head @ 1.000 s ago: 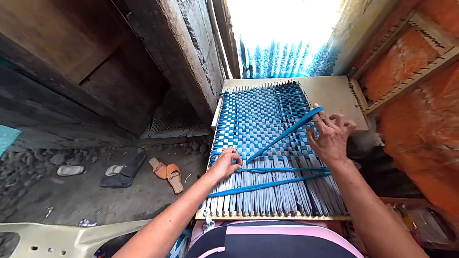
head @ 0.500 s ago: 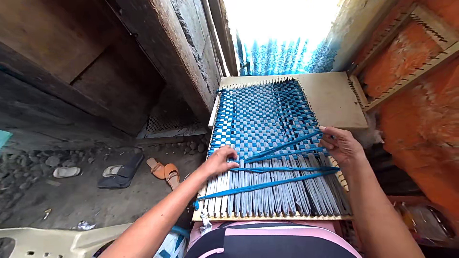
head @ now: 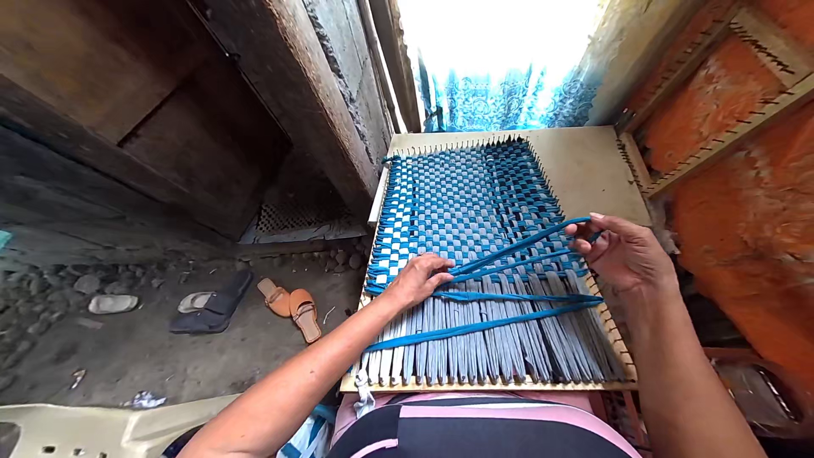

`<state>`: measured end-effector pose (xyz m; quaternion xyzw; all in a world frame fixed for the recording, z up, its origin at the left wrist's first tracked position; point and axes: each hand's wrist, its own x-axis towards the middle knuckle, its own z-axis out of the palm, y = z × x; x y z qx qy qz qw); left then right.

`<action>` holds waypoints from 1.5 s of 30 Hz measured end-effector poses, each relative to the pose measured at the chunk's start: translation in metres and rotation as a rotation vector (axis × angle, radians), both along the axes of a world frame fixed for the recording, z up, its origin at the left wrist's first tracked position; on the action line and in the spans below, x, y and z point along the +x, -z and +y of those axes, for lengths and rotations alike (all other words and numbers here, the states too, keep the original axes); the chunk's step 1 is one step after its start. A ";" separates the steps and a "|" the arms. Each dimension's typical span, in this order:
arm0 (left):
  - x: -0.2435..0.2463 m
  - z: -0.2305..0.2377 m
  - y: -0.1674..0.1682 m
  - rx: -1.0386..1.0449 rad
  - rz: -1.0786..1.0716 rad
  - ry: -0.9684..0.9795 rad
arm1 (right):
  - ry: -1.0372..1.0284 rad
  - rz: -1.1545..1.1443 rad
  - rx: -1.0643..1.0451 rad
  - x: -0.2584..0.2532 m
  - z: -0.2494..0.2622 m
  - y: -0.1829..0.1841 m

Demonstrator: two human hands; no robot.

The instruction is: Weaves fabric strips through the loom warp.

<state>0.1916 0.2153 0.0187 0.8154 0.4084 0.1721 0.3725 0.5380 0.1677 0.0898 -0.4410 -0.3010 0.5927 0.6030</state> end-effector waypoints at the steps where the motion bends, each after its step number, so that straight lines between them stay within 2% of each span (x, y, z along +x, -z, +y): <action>1: 0.006 0.001 -0.002 -0.048 -0.028 -0.011 | -0.032 -0.015 0.037 -0.001 -0.002 -0.004; 4: 0.017 0.006 -0.006 -0.187 -0.134 -0.049 | -0.102 -0.056 0.098 -0.001 -0.005 -0.011; 10: 0.013 0.012 -0.005 -0.450 -0.294 -0.046 | -0.158 -0.163 0.036 0.007 -0.005 -0.005; 15: 0.011 0.013 0.006 -0.369 -0.287 0.083 | -0.104 -0.081 -0.019 0.006 0.004 -0.008; 20: 0.016 0.013 -0.002 -0.463 -0.255 0.032 | -0.171 -0.131 0.050 -0.001 0.020 -0.029; 25: 0.013 0.013 -0.002 -0.529 -0.417 0.025 | -0.228 -0.194 0.052 -0.009 0.044 -0.050; 30: 0.007 0.015 -0.004 -0.559 -0.422 -0.009 | -0.178 -0.145 -0.057 -0.023 0.081 -0.041; 31: 0.007 0.014 -0.002 -0.559 -0.409 -0.054 | -0.146 -0.234 -0.070 -0.027 0.089 -0.032; 34: 0.011 0.011 0.000 -0.631 -0.447 -0.311 | -0.101 -0.976 -0.115 -0.039 0.099 0.000; 36: 0.009 0.012 0.002 -0.724 -0.545 -0.490 | -0.161 -1.270 -0.046 -0.060 0.088 0.015; 38: 0.006 0.013 0.005 -0.802 -0.621 -0.582 | -0.311 -1.271 0.145 -0.093 0.064 0.032; 40: 0.005 0.013 0.007 -0.812 -0.652 -0.607 | -0.616 -1.136 0.270 -0.122 0.043 0.050; 42: 0.006 0.013 0.010 -0.778 -0.652 -0.586 | -0.860 -1.153 0.301 -0.139 0.035 0.062; 45: 0.007 0.011 0.010 -0.732 -0.650 -0.515 | -0.926 -1.350 0.204 -0.153 0.031 0.065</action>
